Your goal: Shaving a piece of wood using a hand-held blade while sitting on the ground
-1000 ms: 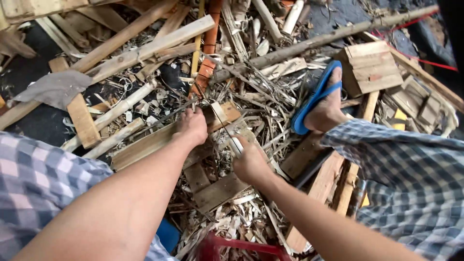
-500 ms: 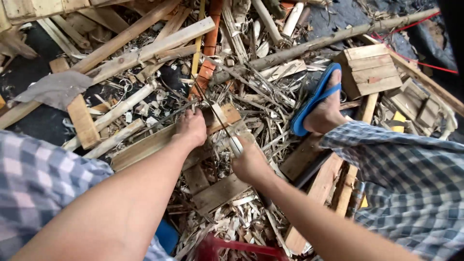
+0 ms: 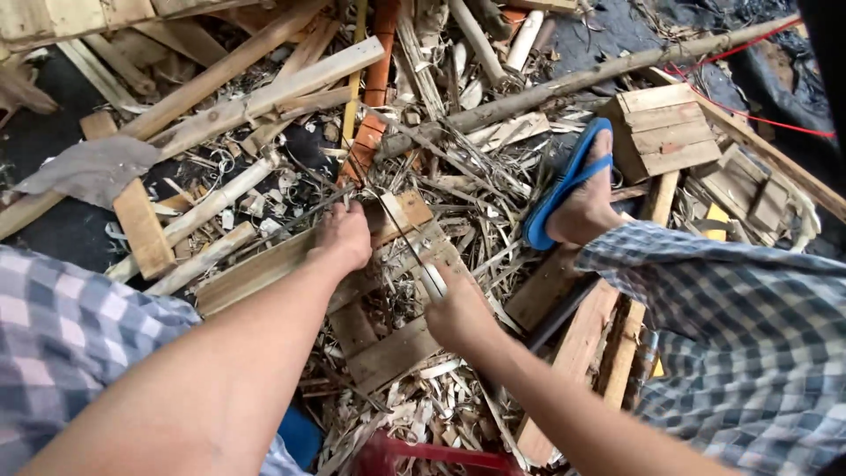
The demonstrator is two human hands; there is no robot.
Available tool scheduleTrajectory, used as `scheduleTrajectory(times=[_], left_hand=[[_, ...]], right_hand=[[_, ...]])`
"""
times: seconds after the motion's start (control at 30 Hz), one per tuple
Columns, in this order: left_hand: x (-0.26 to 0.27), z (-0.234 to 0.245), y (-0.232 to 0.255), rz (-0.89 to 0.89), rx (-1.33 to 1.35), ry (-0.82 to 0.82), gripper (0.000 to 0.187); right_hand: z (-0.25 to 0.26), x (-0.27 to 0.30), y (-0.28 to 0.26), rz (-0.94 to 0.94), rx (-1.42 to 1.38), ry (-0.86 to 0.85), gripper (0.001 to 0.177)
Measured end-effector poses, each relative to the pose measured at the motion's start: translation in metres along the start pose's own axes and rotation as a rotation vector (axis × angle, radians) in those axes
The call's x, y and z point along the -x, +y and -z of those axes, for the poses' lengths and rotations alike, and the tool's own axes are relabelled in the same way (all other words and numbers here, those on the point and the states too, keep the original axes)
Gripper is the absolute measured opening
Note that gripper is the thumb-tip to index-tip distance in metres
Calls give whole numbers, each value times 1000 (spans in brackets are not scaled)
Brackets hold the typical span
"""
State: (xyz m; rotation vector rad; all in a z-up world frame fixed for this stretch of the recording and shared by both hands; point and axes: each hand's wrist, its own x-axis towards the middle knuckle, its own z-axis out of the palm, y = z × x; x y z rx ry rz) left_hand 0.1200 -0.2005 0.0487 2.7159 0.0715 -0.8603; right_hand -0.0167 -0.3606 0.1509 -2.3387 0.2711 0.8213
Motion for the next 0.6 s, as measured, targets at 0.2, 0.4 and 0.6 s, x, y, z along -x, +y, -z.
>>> scheduleTrajectory(times=[0.2, 0.4, 0.6], left_hand=[[17, 6, 15, 174, 346, -28, 57], [-81, -69, -33, -54, -113, 129, 93], [-53, -54, -21, -62, -32, 142, 69]], right_hand=[[10, 92, 29, -395, -315, -81, 78], [-33, -52, 43, 123, -40, 183, 43], [-3, 66, 24, -246, -309, 95, 53]])
